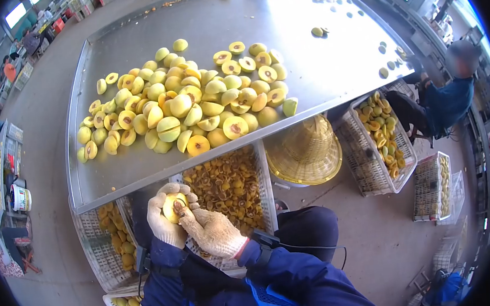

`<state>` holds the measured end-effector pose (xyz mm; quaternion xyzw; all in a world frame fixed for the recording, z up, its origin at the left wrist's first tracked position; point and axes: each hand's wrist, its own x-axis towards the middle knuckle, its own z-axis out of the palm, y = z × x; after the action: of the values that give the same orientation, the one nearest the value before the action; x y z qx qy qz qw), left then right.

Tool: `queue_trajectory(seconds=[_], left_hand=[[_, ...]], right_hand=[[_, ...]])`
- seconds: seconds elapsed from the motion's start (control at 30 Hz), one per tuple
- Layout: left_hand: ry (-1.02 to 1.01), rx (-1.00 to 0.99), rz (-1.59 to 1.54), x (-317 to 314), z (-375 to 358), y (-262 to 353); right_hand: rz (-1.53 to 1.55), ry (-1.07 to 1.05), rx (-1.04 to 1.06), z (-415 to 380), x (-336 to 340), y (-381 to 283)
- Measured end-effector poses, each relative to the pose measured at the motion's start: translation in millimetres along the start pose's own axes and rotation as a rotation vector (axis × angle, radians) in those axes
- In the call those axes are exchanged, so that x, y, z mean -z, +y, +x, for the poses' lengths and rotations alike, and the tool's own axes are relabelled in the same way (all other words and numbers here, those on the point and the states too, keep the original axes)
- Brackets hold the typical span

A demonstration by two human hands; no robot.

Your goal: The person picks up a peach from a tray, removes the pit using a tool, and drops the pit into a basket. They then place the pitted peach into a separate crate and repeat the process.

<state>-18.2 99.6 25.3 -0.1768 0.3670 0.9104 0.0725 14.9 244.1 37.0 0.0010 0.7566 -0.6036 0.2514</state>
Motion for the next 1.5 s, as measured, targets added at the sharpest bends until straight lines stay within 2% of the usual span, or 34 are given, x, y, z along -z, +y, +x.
queue_trajectory(seconds=[0.13, 0.23, 0.3, 0.4, 0.47, 0.6, 0.7, 0.77, 0.83, 0.87, 0.93, 1.03, 1.13, 1.23, 1.33, 1.4, 1.43, 1.47, 1.5], left_hand=[[0.029, 0.008, -0.012, -1, 0, -1], [-0.050, 0.013, -0.117, 4, 5, -2], [-0.049, -0.001, -0.070, 6, 5, 0], [-0.032, 0.029, -0.097, 10, 5, -1], [-0.081, 0.035, -0.181, 17, 7, -7], [-0.097, 0.022, -0.203, 19, 6, -9], [0.006, -0.040, -0.065, 16, 3, -13], [-0.031, -0.045, -0.115, 7, 1, -10], [0.104, -0.021, -0.106, 3, 0, -14], [0.099, -0.011, -0.094, 3, 1, -15], [0.103, -0.009, -0.017, 6, 0, -11], [0.083, 0.027, -0.038, 11, -2, -8], [0.061, 0.003, 0.042, 11, -4, -4], [-0.132, 0.052, 0.168, 23, 1, 9], [-0.035, 0.029, 0.148, -7, -1, 17], [-0.006, -0.176, 0.314, -17, -2, 8], [0.008, -0.267, 0.400, -23, -5, 8], [0.002, -0.232, 0.428, -21, -5, 9], [-0.003, -0.195, 0.455, -17, -6, 10]], right_hand=[[0.011, 0.042, -0.032, -4, 3, -16], [0.065, 0.093, 0.032, -9, 2, -19], [0.091, 0.086, -0.067, -10, 0, -23], [-0.106, 0.082, 0.166, -5, -1, -4], [-0.418, 0.109, 0.557, -6, 1, 14], [-0.461, 0.083, 0.491, -2, 1, 7], [-0.097, 0.015, -0.044, -5, -3, -12], [-0.224, 0.108, 0.034, -6, -4, -14], [-0.303, 0.040, 0.027, -5, -4, -1], [-0.368, 0.014, 0.108, -6, 0, 0], [-0.584, -0.036, 0.401, 1, -5, 23], [-0.253, -0.095, 0.345, 3, -6, 26], [-0.013, -0.075, 0.143, 1, -12, 21], [0.234, -0.202, -0.165, -6, 3, -8], [0.480, -0.282, 0.012, -6, 11, 4], [0.639, -0.269, 0.095, -2, 0, 16], [0.871, -0.338, -0.063, -4, 1, 11], [1.098, -0.372, -0.240, -6, 3, 7], [1.058, -0.380, -0.263, -9, 9, -2]])
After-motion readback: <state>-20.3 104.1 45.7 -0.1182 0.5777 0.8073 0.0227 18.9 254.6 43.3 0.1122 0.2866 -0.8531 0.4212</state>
